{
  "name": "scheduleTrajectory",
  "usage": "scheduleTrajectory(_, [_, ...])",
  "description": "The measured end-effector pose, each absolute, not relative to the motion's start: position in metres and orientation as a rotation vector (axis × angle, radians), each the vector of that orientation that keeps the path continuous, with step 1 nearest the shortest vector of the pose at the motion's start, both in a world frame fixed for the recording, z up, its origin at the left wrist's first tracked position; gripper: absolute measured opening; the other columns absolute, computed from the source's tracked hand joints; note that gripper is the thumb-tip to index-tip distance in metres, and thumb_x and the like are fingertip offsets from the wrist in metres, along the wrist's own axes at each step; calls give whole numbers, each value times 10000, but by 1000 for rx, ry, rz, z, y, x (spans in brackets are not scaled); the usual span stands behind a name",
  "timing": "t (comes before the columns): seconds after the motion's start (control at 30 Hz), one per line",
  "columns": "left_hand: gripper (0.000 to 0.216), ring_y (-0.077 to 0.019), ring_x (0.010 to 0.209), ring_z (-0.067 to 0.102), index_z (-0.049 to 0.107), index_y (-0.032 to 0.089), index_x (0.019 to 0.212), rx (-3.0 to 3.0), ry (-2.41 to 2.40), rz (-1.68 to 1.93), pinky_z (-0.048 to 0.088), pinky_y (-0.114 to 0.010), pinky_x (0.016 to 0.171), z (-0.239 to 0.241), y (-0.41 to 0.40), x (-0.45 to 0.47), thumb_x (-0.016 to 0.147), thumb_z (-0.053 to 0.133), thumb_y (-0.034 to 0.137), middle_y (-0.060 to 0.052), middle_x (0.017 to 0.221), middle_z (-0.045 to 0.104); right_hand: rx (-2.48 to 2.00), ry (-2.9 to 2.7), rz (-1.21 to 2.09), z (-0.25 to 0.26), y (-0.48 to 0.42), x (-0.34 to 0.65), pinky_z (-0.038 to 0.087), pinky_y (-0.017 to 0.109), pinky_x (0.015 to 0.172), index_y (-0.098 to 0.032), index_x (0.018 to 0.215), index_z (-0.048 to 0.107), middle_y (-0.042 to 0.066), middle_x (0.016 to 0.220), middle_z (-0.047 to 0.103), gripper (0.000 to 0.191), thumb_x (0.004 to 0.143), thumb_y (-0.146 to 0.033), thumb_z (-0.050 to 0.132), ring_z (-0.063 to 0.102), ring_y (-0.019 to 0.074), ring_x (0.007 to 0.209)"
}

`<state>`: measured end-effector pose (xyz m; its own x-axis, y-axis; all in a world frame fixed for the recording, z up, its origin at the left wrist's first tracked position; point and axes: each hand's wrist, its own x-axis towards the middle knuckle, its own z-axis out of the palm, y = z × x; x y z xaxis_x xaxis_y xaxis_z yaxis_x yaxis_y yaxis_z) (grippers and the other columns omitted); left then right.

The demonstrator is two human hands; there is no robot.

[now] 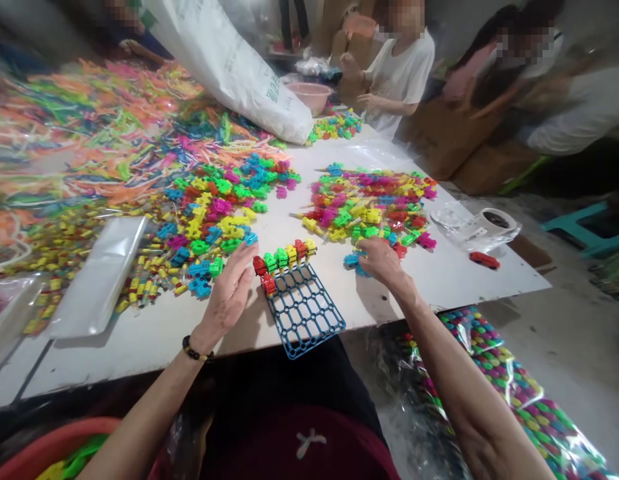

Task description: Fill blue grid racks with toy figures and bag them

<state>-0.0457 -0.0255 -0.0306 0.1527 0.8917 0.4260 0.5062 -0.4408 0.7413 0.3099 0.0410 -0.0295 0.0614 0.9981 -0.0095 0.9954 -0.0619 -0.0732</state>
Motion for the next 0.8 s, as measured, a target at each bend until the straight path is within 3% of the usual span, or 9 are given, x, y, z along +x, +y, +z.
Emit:
scheduleTrajectory(0.27, [465, -299, 1572, 215, 501, 230, 1498, 2499, 1265, 944, 208, -596, 1267, -40, -13, -30, 1081, 365, 382, -59, 1605, 448, -2327, -2307, 108, -29, 44, 319, 348, 273, 663, -200, 1021, 772, 112, 1101, 700, 316, 898, -156, 484, 643, 200, 887])
scheduleTrajectory(0.53, [485, -304, 1583, 160, 460, 222, 1533, 2583, 1390, 745, 211, -589, 1264, -44, -11, -27, 1086, 311, 339, -46, 1641, 389, -2275, -2340, 250, -34, 57, 310, 372, 268, 671, -139, 965, 766, 158, 1045, 738, 205, 892, -151, 575, 668, 224, 861])
scheduleTrajectory(0.67, [523, -304, 1560, 249, 348, 287, 1596, 2685, 1394, 795, 331, -569, 1217, -44, -11, -28, 1073, 342, 298, -29, 1615, 433, -2265, -2335, 242, -25, 54, 294, 397, 251, 666, -159, 1004, 763, 143, 1058, 755, 206, 898, -303, 661, 690, 236, 935])
scheduleTrajectory(0.8, [696, -280, 1458, 457, 146, 355, 1640, 2970, 1389, 1099, 546, -421, 1031, -70, 9, -38, 1015, 442, 285, 20, 1547, 525, -2191, -2310, 233, -31, 51, 278, 440, 252, 734, -188, 1053, 763, 112, 1094, 761, 254, 889, -142, 574, 704, 237, 1022])
